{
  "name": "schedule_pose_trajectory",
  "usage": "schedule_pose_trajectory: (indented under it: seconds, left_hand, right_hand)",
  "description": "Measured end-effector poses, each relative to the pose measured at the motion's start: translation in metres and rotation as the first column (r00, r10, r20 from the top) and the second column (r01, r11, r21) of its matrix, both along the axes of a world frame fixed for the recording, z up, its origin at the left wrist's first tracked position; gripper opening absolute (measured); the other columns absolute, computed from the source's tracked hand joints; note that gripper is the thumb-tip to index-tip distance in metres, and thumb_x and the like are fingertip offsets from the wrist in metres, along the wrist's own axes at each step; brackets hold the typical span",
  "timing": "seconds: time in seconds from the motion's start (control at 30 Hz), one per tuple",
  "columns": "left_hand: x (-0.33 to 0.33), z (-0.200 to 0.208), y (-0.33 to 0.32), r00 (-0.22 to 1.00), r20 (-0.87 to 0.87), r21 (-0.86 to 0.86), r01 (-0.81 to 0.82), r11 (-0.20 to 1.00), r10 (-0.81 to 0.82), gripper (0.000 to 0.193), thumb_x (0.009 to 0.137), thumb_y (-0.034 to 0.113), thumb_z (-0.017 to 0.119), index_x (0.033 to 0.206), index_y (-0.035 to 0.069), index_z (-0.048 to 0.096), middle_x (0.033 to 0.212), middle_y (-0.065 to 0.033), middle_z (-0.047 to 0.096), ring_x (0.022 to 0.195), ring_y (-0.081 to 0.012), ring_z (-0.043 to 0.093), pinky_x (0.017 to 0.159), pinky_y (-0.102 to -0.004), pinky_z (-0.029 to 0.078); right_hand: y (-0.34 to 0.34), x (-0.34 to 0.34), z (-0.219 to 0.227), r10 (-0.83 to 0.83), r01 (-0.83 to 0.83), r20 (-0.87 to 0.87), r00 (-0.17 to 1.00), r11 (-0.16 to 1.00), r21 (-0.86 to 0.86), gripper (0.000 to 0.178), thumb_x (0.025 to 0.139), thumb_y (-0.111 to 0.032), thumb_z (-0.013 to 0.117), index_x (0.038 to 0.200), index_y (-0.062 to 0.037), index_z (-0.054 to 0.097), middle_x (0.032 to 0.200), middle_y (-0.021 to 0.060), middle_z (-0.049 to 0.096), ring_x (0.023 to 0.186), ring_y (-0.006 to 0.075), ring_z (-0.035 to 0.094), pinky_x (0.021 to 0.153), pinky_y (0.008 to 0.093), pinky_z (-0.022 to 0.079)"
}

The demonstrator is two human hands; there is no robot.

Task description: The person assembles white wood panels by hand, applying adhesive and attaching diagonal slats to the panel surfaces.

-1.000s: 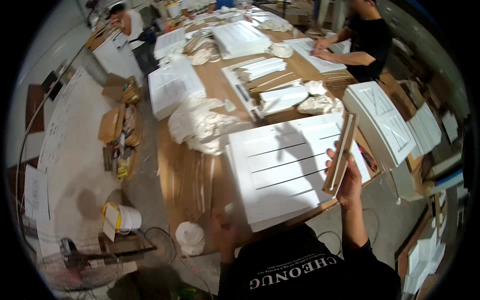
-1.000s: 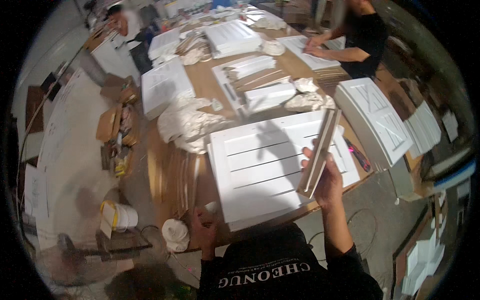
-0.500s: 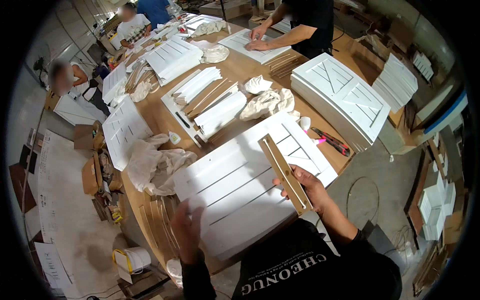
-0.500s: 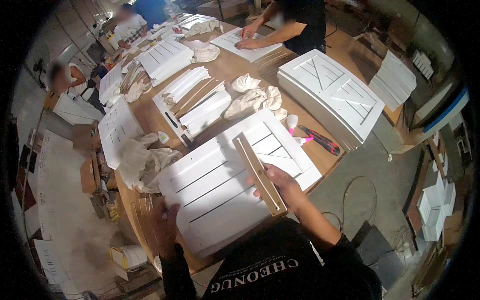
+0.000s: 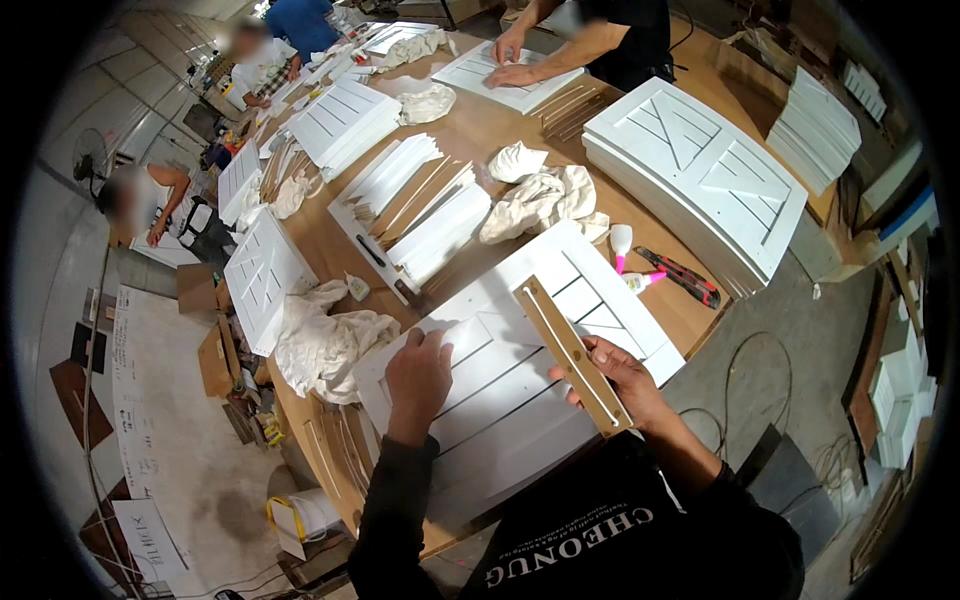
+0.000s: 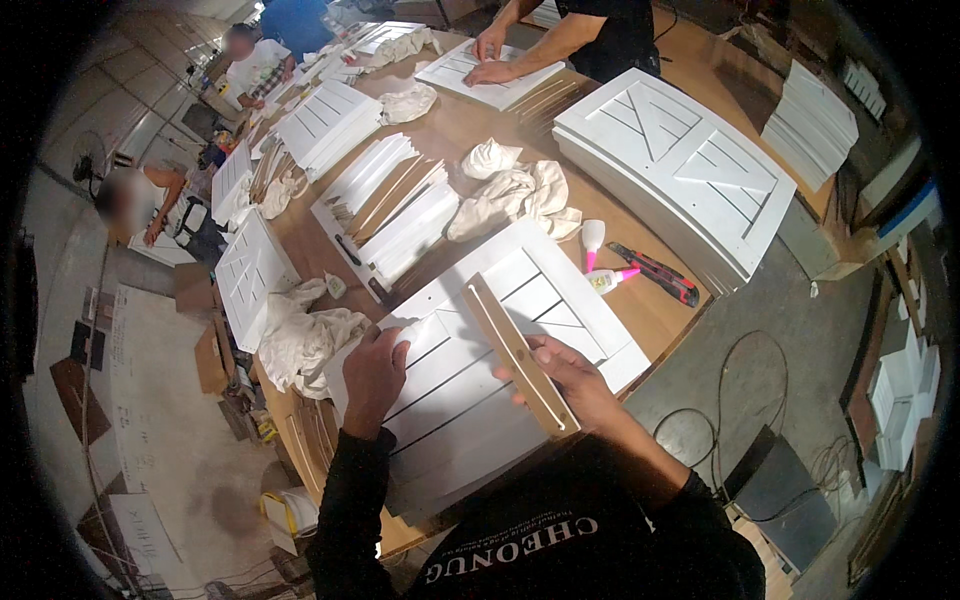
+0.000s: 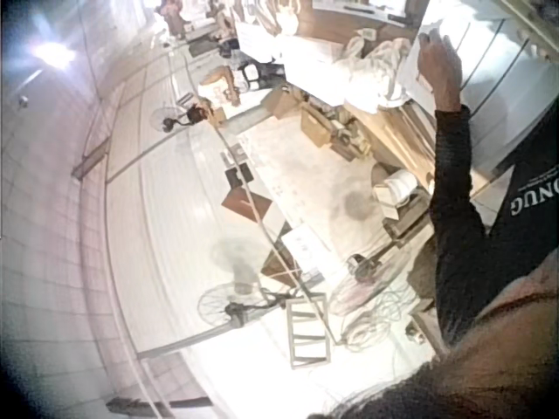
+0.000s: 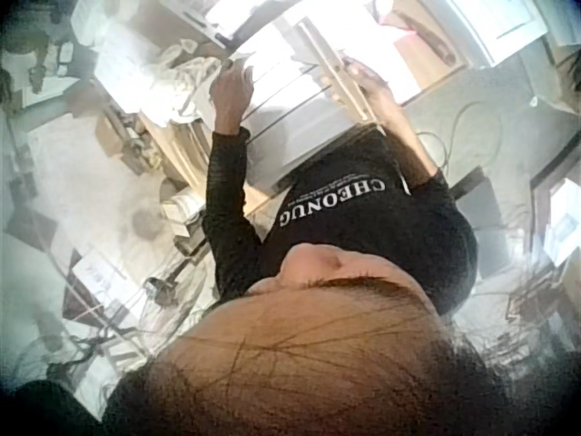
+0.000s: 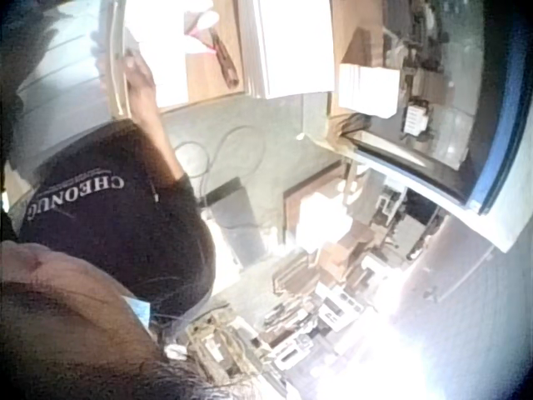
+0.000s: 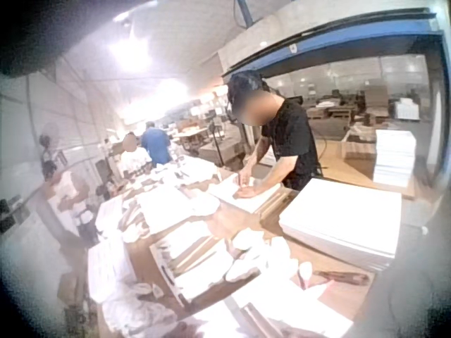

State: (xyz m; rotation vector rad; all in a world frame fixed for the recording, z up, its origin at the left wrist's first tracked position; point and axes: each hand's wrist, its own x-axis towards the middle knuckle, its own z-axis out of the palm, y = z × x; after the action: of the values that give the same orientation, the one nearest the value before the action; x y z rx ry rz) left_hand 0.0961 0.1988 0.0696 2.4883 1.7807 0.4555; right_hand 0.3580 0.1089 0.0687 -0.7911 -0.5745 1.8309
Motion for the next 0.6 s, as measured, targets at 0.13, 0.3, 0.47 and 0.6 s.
schedule_pose_trajectory:
  seconds: [0.13,0.3,0.47,0.6]
  left_hand:
    - [0.008,0.008,-0.001,0.996,-0.084,-0.047,-0.016,0.999,0.012,0.016,0.083,0.02,0.06,0.093,0.007,0.061,0.087,-0.0133,0.059,0.074,-0.035,0.061,0.063,-0.0438,0.048]
    - [0.007,-0.002,-0.002,0.999,-0.041,0.02,0.032,0.999,-0.031,0.013,0.082,0.021,0.059,0.086,0.008,0.06,0.083,-0.012,0.057,0.07,-0.0334,0.059,0.06,-0.0441,0.047]
    - [-0.021,-0.036,-0.005,0.998,-0.047,0.116,0.056,0.992,-0.051,0.01,0.082,0.018,0.058,0.078,0.009,0.06,0.079,-0.0108,0.058,0.065,-0.0304,0.059,0.058,-0.0427,0.047]
    - [-0.019,-0.022,-0.026,0.966,0.242,0.084,0.073,0.994,-0.091,0.019,0.085,0.024,0.058,0.093,0.007,0.065,0.085,-0.0107,0.061,0.078,-0.0294,0.06,0.066,-0.0395,0.048]
  right_hand:
    - [0.004,-0.002,-0.008,0.02,-0.02,0.009,1.0,1.0,-0.006,0.044,0.098,-0.036,0.041,0.127,-0.0034,0.04,0.109,0.0206,0.062,0.075,0.0191,0.065,0.067,0.0276,0.053]
    - [0.01,-0.013,0.002,0.046,-0.045,0.035,0.998,0.999,-0.015,0.042,0.098,-0.033,0.041,0.128,-0.0029,0.04,0.107,0.0188,0.062,0.073,0.0184,0.065,0.066,0.027,0.053]
    - [0.01,-0.019,0.001,0.053,-0.056,0.108,0.993,0.998,0.033,0.053,0.095,-0.04,0.044,0.131,-0.0014,0.039,0.106,0.0157,0.063,0.071,0.0163,0.064,0.063,0.0268,0.053]
    - [0.009,-0.018,-0.003,0.039,-0.053,0.134,0.99,0.994,0.1,0.059,0.093,-0.046,0.045,0.13,-0.0006,0.04,0.102,0.0142,0.063,0.067,0.0149,0.063,0.06,0.0259,0.052]
